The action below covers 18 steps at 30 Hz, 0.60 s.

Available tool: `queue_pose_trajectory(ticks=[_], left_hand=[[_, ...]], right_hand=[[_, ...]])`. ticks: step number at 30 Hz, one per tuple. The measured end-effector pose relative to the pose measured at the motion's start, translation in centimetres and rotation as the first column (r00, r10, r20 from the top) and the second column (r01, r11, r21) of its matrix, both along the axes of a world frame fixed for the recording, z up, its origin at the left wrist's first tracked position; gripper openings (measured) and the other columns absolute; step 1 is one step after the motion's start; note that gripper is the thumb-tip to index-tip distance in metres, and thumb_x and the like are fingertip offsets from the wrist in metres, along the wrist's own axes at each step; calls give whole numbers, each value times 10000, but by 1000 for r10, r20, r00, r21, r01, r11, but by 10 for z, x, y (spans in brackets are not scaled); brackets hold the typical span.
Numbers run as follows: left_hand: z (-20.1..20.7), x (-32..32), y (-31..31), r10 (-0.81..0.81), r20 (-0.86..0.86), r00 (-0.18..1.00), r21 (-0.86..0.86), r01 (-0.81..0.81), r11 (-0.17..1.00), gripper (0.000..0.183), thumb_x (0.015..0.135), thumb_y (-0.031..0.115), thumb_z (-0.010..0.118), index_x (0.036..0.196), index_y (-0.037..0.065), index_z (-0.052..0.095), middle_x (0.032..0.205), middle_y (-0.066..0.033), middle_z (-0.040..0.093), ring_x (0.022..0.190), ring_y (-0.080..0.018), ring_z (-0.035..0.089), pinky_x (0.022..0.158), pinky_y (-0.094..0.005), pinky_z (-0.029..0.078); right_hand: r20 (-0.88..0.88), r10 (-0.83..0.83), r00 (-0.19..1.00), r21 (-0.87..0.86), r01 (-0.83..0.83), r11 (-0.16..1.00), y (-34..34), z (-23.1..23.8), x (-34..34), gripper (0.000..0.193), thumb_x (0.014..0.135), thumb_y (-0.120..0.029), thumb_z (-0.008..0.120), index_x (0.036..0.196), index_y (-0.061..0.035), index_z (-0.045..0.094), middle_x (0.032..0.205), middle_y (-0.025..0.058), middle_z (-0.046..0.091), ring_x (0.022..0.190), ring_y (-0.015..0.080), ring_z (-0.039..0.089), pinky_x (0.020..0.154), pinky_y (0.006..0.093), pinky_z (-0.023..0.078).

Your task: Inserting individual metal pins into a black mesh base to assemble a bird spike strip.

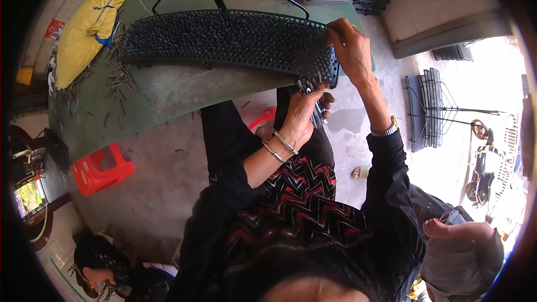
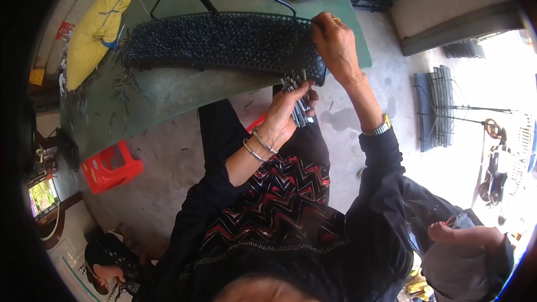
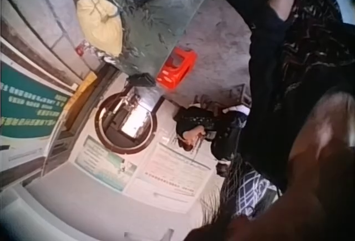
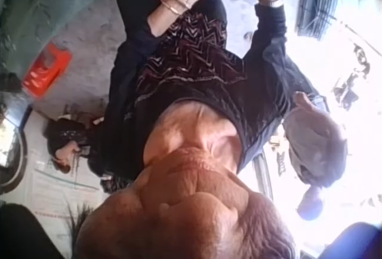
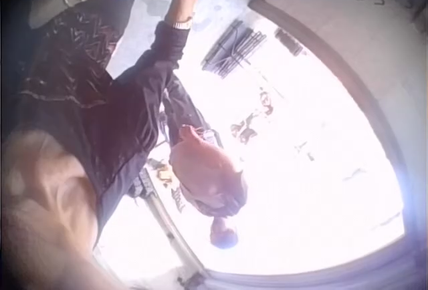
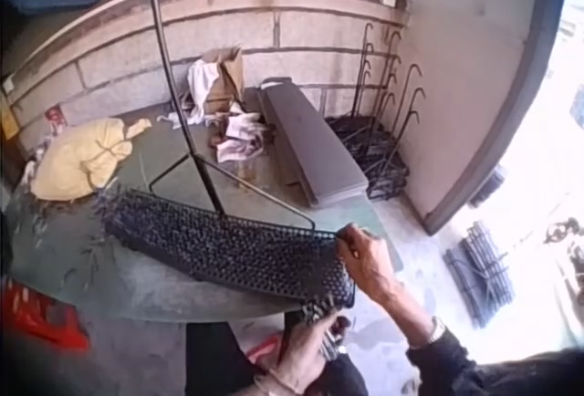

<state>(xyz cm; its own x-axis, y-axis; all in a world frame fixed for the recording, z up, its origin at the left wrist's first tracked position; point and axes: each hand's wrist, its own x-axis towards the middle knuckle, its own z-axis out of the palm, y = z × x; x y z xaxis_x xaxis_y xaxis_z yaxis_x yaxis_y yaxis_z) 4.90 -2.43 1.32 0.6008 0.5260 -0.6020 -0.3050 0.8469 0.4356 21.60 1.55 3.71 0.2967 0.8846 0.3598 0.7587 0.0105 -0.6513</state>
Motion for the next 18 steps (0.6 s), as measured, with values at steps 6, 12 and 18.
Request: queue_pose_trajectory(ticks=[6, 12, 18], left_hand=[[-1, 0, 1, -5, 59, 998, 39, 3, 999, 133, 912, 202, 633, 917, 69, 636, 731, -48, 629, 609, -103, 537, 477, -235, 388], [0, -2, 2, 35, 92, 995, 21, -37, 999, 130, 897, 191, 654, 915, 65, 632, 749, -61, 639, 617, -105, 542, 478, -225, 385], [-4, -3, 4, 44, 94, 995, 49, -49, 998, 139, 875, 184, 680, 928, 64, 635, 776, -68, 651, 632, -110, 561, 481, -221, 383]], right_hand=[[204, 55, 977, 16, -59, 998, 3, -6, -3, 131, 881, -108, 632, 999, -68, 673, 913, 120, 628, 781, 250, 648, 690, 348, 501], [280, -50, 959, 41, 40, 998, 3, -4, -5, 175, 874, -175, 652, 1031, -117, 701, 941, 102, 624, 780, 267, 632, 697, 361, 498], [277, -81, 958, -57, 100, 993, -5, -4, 0, 220, 868, -219, 661, 1064, -133, 706, 930, 100, 615, 769, 255, 633, 693, 362, 494]])
